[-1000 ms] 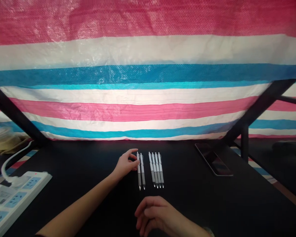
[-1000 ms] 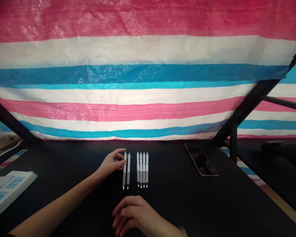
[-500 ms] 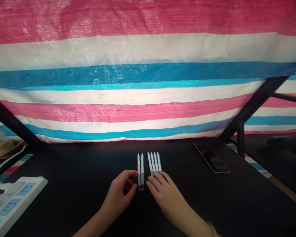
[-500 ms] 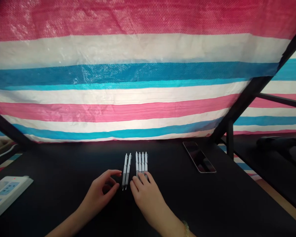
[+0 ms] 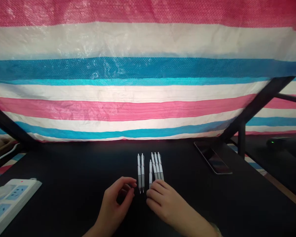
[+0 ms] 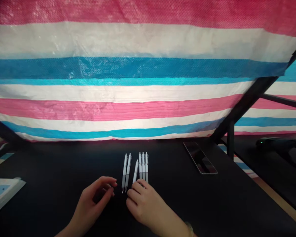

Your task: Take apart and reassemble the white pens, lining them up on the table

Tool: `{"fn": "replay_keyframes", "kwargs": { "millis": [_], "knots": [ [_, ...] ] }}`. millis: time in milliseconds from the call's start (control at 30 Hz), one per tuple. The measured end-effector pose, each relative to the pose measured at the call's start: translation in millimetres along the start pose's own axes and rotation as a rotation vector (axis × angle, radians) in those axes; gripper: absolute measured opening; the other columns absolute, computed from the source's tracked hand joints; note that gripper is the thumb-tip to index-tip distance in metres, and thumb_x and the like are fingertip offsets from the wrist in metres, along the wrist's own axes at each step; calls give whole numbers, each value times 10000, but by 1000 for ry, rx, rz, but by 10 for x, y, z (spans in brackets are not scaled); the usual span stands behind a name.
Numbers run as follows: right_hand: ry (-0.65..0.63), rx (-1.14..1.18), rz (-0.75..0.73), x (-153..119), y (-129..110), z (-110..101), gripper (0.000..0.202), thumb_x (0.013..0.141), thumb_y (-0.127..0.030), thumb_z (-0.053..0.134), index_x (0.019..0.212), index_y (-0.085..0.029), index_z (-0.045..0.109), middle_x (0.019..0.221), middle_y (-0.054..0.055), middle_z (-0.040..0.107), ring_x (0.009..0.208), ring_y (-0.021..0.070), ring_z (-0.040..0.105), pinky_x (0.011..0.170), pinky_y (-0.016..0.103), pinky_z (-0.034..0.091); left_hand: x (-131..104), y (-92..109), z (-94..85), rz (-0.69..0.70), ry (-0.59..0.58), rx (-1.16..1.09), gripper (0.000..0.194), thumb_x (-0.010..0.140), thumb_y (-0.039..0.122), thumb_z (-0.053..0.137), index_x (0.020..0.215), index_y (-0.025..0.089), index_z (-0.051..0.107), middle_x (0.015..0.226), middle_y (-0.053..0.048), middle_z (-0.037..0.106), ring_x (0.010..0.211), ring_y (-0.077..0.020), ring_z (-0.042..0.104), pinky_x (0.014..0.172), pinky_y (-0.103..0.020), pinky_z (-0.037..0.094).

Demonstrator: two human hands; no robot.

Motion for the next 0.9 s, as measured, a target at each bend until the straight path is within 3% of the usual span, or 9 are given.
{"fn": "replay_keyframes", "kwargs": {
  "millis": [167,300,400,467,567,700,900],
  "knots": [
    [279,361,191,-47,45,-240,222,898,-23,521,1057,-158,596,956,75,641,859,169,584,748,305,490,45,-17,-106,-163,53,-166,145,881,289,579,999,226,635,893,-25,671,717,-168,642,686,-289,523],
    [670,632,496,-198,93,-287,195,872,-66,581,997,-211,543,785,0,556,727,143,570,674,281,494,89,-80,-118,-289,83,-357,174,857,299,615,1005,208,632,881,-23,642,676,-147,604,620,-262,497],
    [786,812,749,-250,73,-251,89,922,-169,554,947,-237,502,748,-27,539,618,111,548,572,242,469,96,-126,-70,-357,47,-491,222,844,308,642,1038,200,635,834,-12,611,649,-134,580,570,-243,470],
    [785,958,879,-239,28,-214,62,958,-238,517,921,-247,467,755,-34,543,575,99,558,536,233,468,91,-133,-17,-398,-20,-583,273,831,332,667,1067,196,638,809,-9,597,619,-127,566,538,-235,454],
    [776,1169,944,-201,-69,-143,134,969,-316,505,885,-252,424,789,-26,559,624,124,617,529,247,491,83,-119,41,-442,-85,-683,293,788,352,727,1011,173,667,753,-7,590,583,-114,539,510,-220,425],
    [547,1360,956,-165,-186,25,201,949,-389,543,885,-230,437,699,-11,606,594,124,603,531,241,474,93,-88,10,-420,-23,-756,196,806,333,728,814,142,685,661,1,564,589,-92,484,537,-193,398],
    [265,1569,996,-125,-185,179,406,834,-491,668,1051,-185,511,696,-26,568,573,128,616,501,228,482,109,-69,-57,-413,18,-768,207,822,336,719,899,145,701,636,11,553,590,-91,458,570,-201,389]
  ]
}}
Point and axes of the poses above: each hand's wrist, its own x-axis towards the middle knuckle, its own z-axis out of the palm, y = z × x, the point moved 3 cm from there along x, towards the middle knuckle
